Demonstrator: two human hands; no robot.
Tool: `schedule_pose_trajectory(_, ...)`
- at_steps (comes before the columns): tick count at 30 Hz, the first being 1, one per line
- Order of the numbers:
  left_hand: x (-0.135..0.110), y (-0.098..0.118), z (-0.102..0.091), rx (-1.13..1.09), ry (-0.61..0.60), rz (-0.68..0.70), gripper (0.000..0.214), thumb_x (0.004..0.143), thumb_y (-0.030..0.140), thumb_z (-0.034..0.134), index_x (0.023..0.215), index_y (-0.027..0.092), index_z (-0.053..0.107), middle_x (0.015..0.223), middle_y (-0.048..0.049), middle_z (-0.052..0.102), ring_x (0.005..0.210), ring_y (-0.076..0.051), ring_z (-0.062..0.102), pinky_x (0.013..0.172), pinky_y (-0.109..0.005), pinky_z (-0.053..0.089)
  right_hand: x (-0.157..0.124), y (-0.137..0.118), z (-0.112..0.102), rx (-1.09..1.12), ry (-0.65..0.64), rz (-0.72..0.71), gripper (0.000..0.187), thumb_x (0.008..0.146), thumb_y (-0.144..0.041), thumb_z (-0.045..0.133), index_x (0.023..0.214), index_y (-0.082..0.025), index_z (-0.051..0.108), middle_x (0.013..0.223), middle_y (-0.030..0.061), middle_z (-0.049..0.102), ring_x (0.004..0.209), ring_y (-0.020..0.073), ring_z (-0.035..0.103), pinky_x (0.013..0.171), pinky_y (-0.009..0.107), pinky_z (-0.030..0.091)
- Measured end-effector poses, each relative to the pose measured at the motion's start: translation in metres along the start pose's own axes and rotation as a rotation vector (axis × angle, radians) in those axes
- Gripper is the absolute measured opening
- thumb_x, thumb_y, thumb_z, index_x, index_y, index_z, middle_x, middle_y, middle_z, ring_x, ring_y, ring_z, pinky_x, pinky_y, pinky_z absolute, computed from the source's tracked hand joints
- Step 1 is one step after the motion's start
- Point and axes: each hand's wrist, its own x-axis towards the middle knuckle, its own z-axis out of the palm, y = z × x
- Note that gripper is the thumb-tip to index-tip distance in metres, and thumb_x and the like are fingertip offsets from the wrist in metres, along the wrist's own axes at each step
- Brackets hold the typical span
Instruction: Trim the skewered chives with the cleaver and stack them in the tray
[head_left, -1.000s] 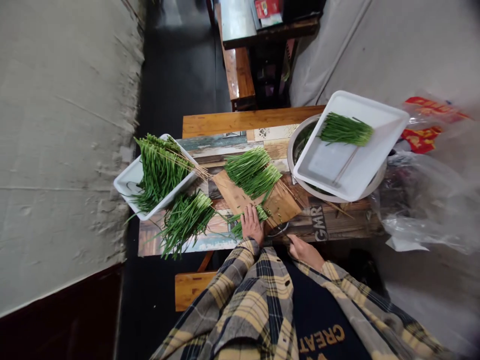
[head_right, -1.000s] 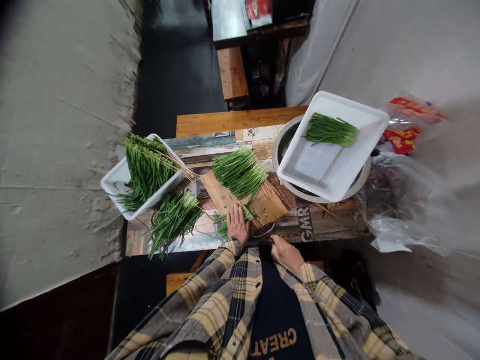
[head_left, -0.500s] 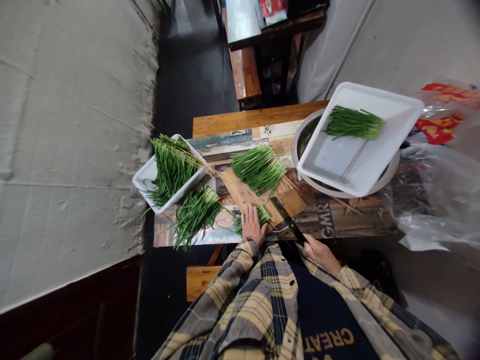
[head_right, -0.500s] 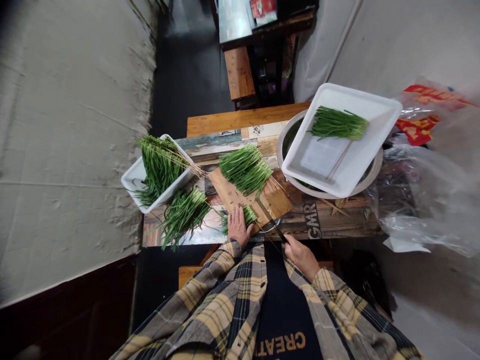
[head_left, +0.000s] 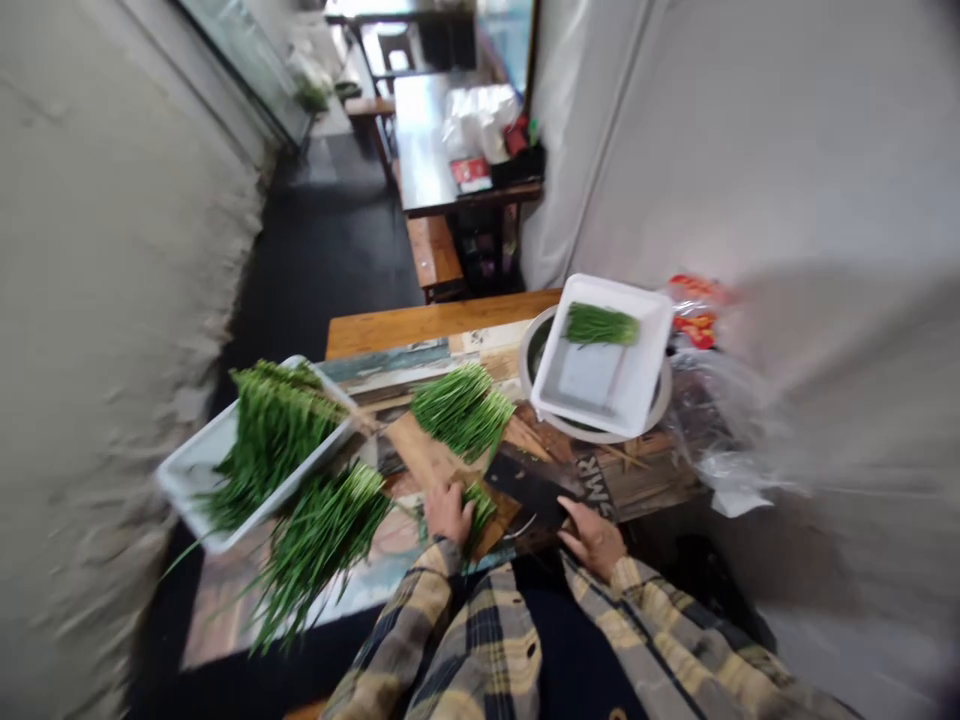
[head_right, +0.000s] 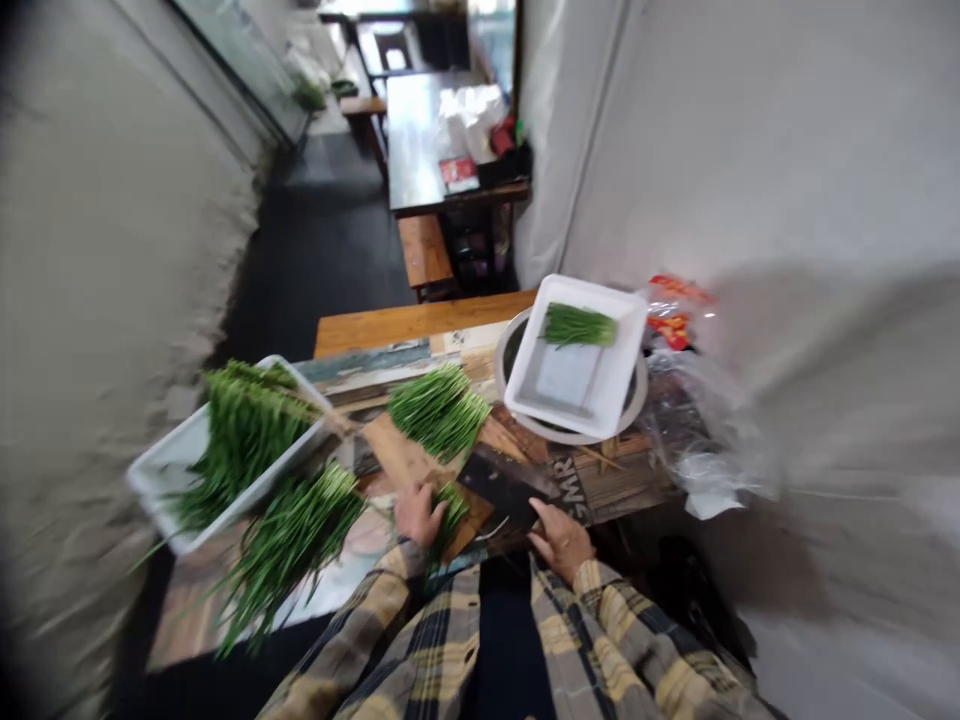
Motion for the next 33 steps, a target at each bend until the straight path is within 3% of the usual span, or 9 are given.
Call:
schedule_pose_trajectory(4, 0.018, -0.012, 0.005, -0.177, -0.045, 0.127, 0.008, 0.07, 0.026, 0.057, 0.072, 0.019, 0.052, 0.082, -0.0023, 0.057, 0.085, -0.02, 0.054, 0.078, -0.031, 0.042, 0.006, 0.001, 0.011, 0.01, -0.051, 0.065, 0.062, 0.077, -0.02, 0.057, 0.136, -0.022, 0.038, 0.102, 0.0085, 0.063, 0.096, 0.0227, 0.06, 0.083, 0.038, 0.05)
schedule_pose_trajectory(7, 0.015, -0.021, 0.004, -0.421, -0.129, 0.165, 0.008, 0.068, 0.025, 0.054, 0.067, 0.02, 0.046, 0.066, 0.0026, 0.053, 0.07, -0.016, 0.055, 0.069, -0.028, 0.044, 0.005, -0.002, 0.005, 0.031, -0.09, 0.085, 0.055, 0.077, -0.018, 0.057, 0.131, -0.021, 0.044, 0.105, 0.0088, 0.061, 0.097, 0.0223, 0.058, 0.083, 0.037, 0.049)
schedule_pose_trajectory(12, 0.001, -0.021, -0.023, -0.783, -0.245, 0.129, 0.015, 0.065, 0.032, 0.057, 0.072, 0.021, 0.05, 0.07, 0.0025, 0.06, 0.077, -0.019, 0.062, 0.076, -0.031, 0.049, 0.02, -0.025, -0.018, 0.107, 0.007, 0.112, 0.041, 0.084, -0.026, 0.051, 0.124, -0.02, 0.051, 0.112, 0.0107, 0.059, 0.105, 0.0232, 0.055, 0.089, 0.038, 0.045)
schedule_pose_trajectory(17, 0.003, 0.013, -0.075, -0.952, -0.242, 0.154, 0.024, 0.066, 0.035, 0.062, 0.081, 0.02, 0.053, 0.079, 0.0, 0.064, 0.084, -0.019, 0.062, 0.079, -0.031, 0.049, 0.055, -0.077, -0.042, 0.366, -0.071, 0.008, 0.04, 0.079, -0.034, 0.058, 0.118, -0.024, 0.055, 0.106, 0.004, 0.064, 0.096, 0.0178, 0.06, 0.084, 0.029, 0.046)
schedule_pose_trajectory(19, 0.008, 0.033, -0.094, -1.005, -0.229, 0.207, 0.025, 0.067, 0.035, 0.063, 0.084, 0.019, 0.053, 0.079, -0.0009, 0.063, 0.082, -0.019, 0.062, 0.077, -0.03, 0.049, 0.066, -0.094, -0.049, 0.453, -0.079, 0.002, 0.028, 0.078, -0.03, 0.059, 0.105, -0.022, 0.061, 0.092, 0.0009, 0.065, 0.082, 0.0146, 0.06, 0.075, 0.024, 0.046)
schedule_pose_trajectory(22, 0.017, 0.064, -0.114, -1.011, -0.202, 0.3, 0.023, 0.068, 0.031, 0.064, 0.084, 0.018, 0.055, 0.081, -0.0017, 0.062, 0.083, -0.018, 0.061, 0.078, -0.03, 0.049, 0.077, -0.105, -0.058, 0.571, 0.026, 0.047, 0.014, 0.082, -0.026, 0.052, 0.079, -0.019, 0.063, 0.072, -0.0015, 0.06, 0.068, 0.0116, 0.057, 0.064, 0.021, 0.042)
schedule_pose_trajectory(26, 0.032, 0.103, -0.134, -0.939, -0.172, 0.438, 0.019, 0.069, 0.026, 0.063, 0.086, 0.018, 0.057, 0.085, -0.0026, 0.062, 0.086, -0.018, 0.061, 0.082, -0.032, 0.049, 0.088, -0.097, -0.071, 0.748, 0.186, 0.158, 0.023, 0.083, -0.028, 0.05, 0.065, -0.017, 0.059, 0.063, -0.0027, 0.054, 0.056, 0.0089, 0.054, 0.054, 0.019, 0.038)
schedule_pose_trajectory(29, 0.045, 0.125, -0.152, -0.902, -0.082, 0.486, 0.027, 0.071, 0.029, 0.063, 0.096, 0.018, 0.058, 0.094, -0.0048, 0.065, 0.093, -0.019, 0.061, 0.089, -0.035, 0.047, 0.099, -0.082, -0.091, 0.867, 0.248, 0.254, 0.025, 0.085, -0.031, 0.047, 0.07, -0.017, 0.062, 0.056, -0.0036, 0.054, 0.048, 0.0077, 0.05, 0.048, 0.019, 0.036)
schedule_pose_trajectory(33, 0.058, 0.13, -0.177, -0.989, 0.011, 0.421, 0.045, 0.074, 0.036, 0.065, 0.113, 0.018, 0.052, 0.11, -0.0091, 0.063, 0.102, -0.022, 0.061, 0.095, -0.037, 0.044, 0.12, -0.047, -0.137, 1.031, 0.385, 0.418, 0.032, 0.083, -0.044, 0.049, 0.078, -0.016, 0.063, 0.051, -0.0039, 0.056, 0.041, 0.0071, 0.044, 0.043, 0.019, 0.033)
